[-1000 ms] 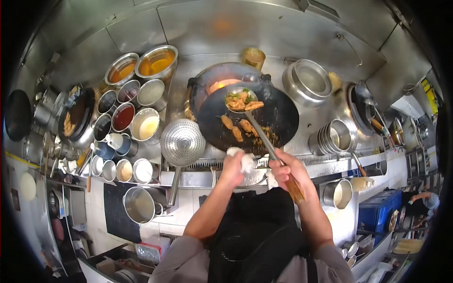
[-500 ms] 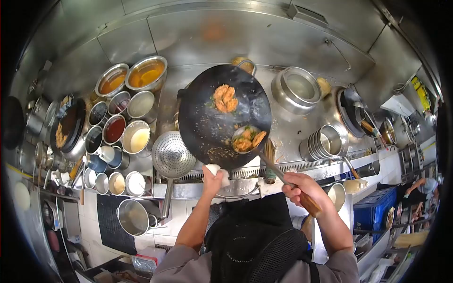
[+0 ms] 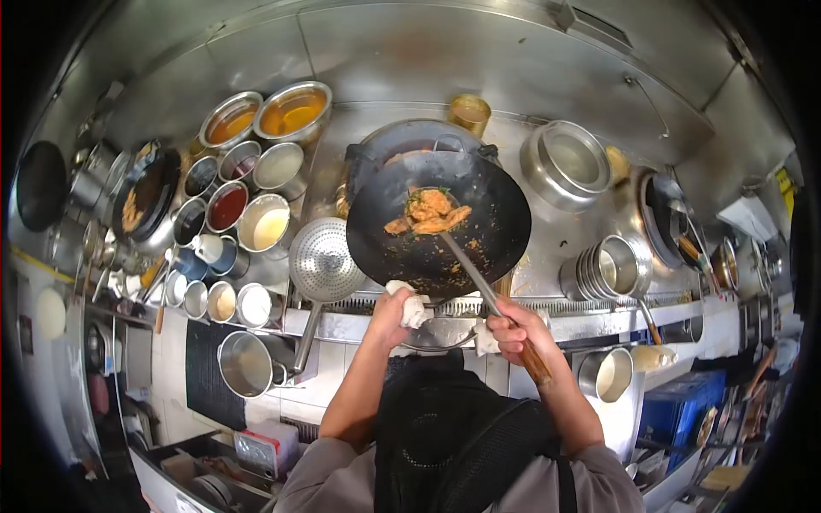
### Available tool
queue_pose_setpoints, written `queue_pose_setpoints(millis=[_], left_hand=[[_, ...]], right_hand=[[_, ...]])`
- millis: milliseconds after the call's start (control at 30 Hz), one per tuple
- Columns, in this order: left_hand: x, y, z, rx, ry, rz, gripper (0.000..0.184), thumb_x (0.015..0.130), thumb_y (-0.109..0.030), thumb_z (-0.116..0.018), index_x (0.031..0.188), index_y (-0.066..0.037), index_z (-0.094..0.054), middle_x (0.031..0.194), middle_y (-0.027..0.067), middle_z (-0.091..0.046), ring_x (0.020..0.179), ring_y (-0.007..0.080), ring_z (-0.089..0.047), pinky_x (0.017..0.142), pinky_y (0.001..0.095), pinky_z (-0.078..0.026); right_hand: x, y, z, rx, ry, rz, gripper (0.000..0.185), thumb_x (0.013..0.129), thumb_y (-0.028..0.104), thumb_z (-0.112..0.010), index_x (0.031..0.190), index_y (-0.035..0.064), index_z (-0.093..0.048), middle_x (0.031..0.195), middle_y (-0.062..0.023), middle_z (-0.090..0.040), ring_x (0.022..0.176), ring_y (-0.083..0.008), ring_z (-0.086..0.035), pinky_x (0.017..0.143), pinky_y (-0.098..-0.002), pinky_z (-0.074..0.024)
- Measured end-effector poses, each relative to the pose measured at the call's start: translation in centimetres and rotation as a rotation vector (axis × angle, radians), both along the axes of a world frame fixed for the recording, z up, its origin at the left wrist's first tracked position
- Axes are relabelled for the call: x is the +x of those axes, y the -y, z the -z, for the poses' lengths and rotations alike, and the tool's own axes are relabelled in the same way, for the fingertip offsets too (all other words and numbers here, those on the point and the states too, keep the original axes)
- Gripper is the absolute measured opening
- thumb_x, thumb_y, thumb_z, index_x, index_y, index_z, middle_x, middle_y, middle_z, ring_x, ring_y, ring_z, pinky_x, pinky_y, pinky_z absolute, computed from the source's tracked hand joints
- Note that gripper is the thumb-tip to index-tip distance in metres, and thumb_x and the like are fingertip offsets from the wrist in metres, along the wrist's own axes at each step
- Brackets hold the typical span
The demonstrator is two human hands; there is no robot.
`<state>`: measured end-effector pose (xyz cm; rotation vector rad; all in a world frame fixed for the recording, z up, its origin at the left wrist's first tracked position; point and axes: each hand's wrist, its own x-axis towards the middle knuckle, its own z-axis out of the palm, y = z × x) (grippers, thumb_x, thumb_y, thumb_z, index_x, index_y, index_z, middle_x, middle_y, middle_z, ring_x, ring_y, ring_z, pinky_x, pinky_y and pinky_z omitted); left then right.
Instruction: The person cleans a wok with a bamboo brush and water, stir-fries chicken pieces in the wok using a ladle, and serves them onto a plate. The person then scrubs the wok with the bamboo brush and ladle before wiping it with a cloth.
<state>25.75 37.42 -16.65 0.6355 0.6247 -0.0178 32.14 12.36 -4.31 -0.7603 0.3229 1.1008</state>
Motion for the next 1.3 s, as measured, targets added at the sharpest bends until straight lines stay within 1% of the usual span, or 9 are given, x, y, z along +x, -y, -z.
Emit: queue_pose_setpoints(millis=[100, 333, 433, 533, 667, 833, 933, 1067, 1300], left_hand=[[1.2, 2.1, -2.1, -0.006, -0.017, -0.007, 0.011, 0.091, -0.009, -0.055, 0.099, -0.002, -0.056, 0.084, 0.0098, -0.062, 0.070, 0.0225, -0.065, 0.063, 0.0392, -0.059], [4.2, 1.6, 1.0, -0.073, 0.144, -0.045, 0.010, 0.093, -0.014, -0.056, 0.097, -0.004, -0.057, 0.083, 0.0085, -0.063, 0.070, 0.0220, -0.064, 0.062, 0.0398, -0.055], [1.5, 3.8, -3.9, -0.032, 0.057, -0.064, 0.010, 0.092, -0.013, -0.057, 0.099, -0.004, -0.057, 0.088, 0.0109, -0.066, 0.077, 0.0242, -0.067, 0.067, 0.0399, -0.058], [2.5, 1.9, 1.7, -0.113, 0.064, 0.002, 0.016, 0.092, -0.009, -0.055, 0.106, -0.002, -0.058, 0.095, 0.0141, -0.066, 0.080, 0.0237, -0.068, 0.068, 0.0403, -0.058], [0.9, 3.4, -4.3, -0.074, 0.040, -0.134, 0.017, 0.091, -0.008, -0.055, 0.107, -0.004, -0.058, 0.094, 0.0156, -0.066, 0.077, 0.0253, -0.067, 0.069, 0.0400, -0.059], [2.4, -0.6, 0.6, -0.077, 0.117, -0.028, 0.015, 0.093, -0.009, -0.055, 0.107, -0.002, -0.054, 0.093, 0.0163, -0.063, 0.077, 0.0281, -0.067, 0.066, 0.0447, -0.059], [0.3, -0.2, 2.4, 0.521, 0.092, -0.036, 0.032, 0.092, -0.008, -0.056, 0.120, 0.001, -0.044, 0.106, 0.0123, -0.060, 0.091, 0.0233, -0.065, 0.074, 0.0351, -0.056], [-2.2, -1.6, 8.4, 1.293, 0.026, 0.038, 0.075, 0.084, -0.016, -0.066, 0.140, 0.010, -0.023, 0.109, 0.0241, -0.063, 0.105, 0.0342, -0.064, 0.092, 0.0421, -0.049], [-2.6, -1.1, 5.2, 1.070, 0.069, -0.040, 0.050, 0.081, -0.007, -0.063, 0.124, 0.002, -0.039, 0.108, 0.0167, -0.057, 0.097, 0.0280, -0.059, 0.088, 0.0388, -0.049]], right_hand=[[0.2, 1.6, -0.7, 0.043, 0.066, -0.037, 0.035, 0.103, 0.021, -0.049, 0.138, 0.0163, -0.044, 0.075, 0.0020, -0.046, 0.045, 0.0007, -0.036, 0.034, -0.0167, -0.0305], [0.4, 3.3, -5.6, -0.226, 0.151, -0.067, 0.023, 0.101, 0.023, -0.054, 0.120, 0.0102, -0.050, 0.073, 0.0031, -0.047, 0.047, 0.0017, -0.038, 0.036, -0.0164, -0.0319], [0.7, 3.6, -8.1, -0.253, 0.203, -0.167, 0.020, 0.103, 0.018, -0.048, 0.119, 0.0060, -0.049, 0.069, 0.0034, -0.042, 0.045, 0.0031, -0.037, 0.032, -0.0146, -0.0323], [0.7, 3.8, -7.9, -0.280, 0.200, -0.162, 0.024, 0.102, 0.018, -0.048, 0.122, 0.0051, -0.048, 0.070, 0.0039, -0.043, 0.045, 0.0033, -0.038, 0.031, -0.0145, -0.0324], [0.4, 2.8, -8.5, -0.209, 0.109, -0.163, 0.014, 0.104, 0.020, -0.045, 0.107, 0.0076, -0.048, 0.072, 0.0034, -0.047, 0.041, 0.0035, -0.036, 0.029, -0.0152, -0.0331], [0.5, 2.3, -7.4, -0.306, 0.186, -0.162, 0.010, 0.104, 0.022, -0.046, 0.103, 0.0118, -0.047, 0.073, 0.0038, -0.047, 0.042, 0.0030, -0.036, 0.031, -0.0158, -0.0323], [0.7, 2.1, -7.3, -0.306, 0.144, -0.146, 0.010, 0.103, 0.021, -0.048, 0.102, 0.0119, -0.047, 0.074, 0.0043, -0.047, 0.046, 0.0032, -0.039, 0.035, -0.0158, -0.0326], [0.8, 0.8, -7.8, -0.279, 0.148, -0.167, 0.010, 0.103, 0.020, -0.049, 0.106, 0.0116, -0.049, 0.076, 0.0039, -0.047, 0.048, 0.0034, -0.040, 0.036, -0.0156, -0.0335], [-0.4, 1.1, -6.7, 0.094, -0.053, -0.040, 0.008, 0.103, 0.020, -0.048, 0.098, 0.0135, -0.046, 0.077, 0.0019, -0.046, 0.048, 0.0022, -0.040, 0.036, -0.0168, -0.0345]])
